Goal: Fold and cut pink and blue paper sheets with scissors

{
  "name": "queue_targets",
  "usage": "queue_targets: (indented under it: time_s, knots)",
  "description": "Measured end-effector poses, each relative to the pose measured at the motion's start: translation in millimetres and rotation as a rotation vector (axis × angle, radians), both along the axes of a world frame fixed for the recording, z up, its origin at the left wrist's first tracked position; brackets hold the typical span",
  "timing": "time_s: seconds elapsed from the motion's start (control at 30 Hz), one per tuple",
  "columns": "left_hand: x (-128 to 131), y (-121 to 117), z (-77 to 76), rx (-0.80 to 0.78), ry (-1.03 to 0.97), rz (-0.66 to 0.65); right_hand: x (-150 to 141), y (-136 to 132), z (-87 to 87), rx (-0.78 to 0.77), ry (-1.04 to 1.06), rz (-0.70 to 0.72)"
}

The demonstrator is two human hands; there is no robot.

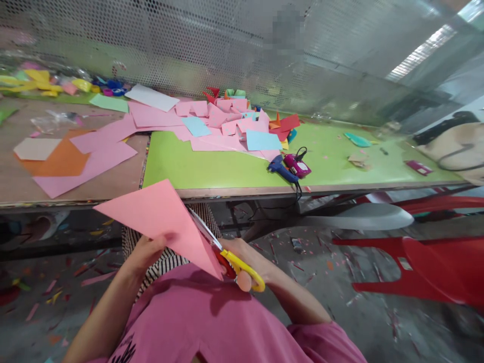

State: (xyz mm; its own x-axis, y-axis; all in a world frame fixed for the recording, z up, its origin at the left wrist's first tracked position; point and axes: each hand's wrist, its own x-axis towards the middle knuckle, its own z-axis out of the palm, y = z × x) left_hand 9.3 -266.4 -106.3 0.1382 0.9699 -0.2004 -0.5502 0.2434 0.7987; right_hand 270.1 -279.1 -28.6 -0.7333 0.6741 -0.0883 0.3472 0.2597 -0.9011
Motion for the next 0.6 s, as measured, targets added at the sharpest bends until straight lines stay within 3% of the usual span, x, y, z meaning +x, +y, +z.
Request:
queue_targets:
  time_s: [0.13, 0.27, 0.43, 0.6]
  knots:
    - [-16, -3, 10.9, -0.037, -0.018, 0.046, 4, 0, 3.8, -0.032, 0.012, -0.017]
    - [-20, -3, 18.0, -0.074, -0.016, 0.107, 6, 7, 5.8, -0.044, -0.045, 0.094]
    - [-14, 2, 9.5, -0.094, -0.010, 0.012, 1, 12, -1.7, 0.135, -0.111, 0.065]
    - [-11, 6, 2.5, -0.117, 0.000, -0.025, -3, 11, -6.5, 0.174, -0.180, 0.082]
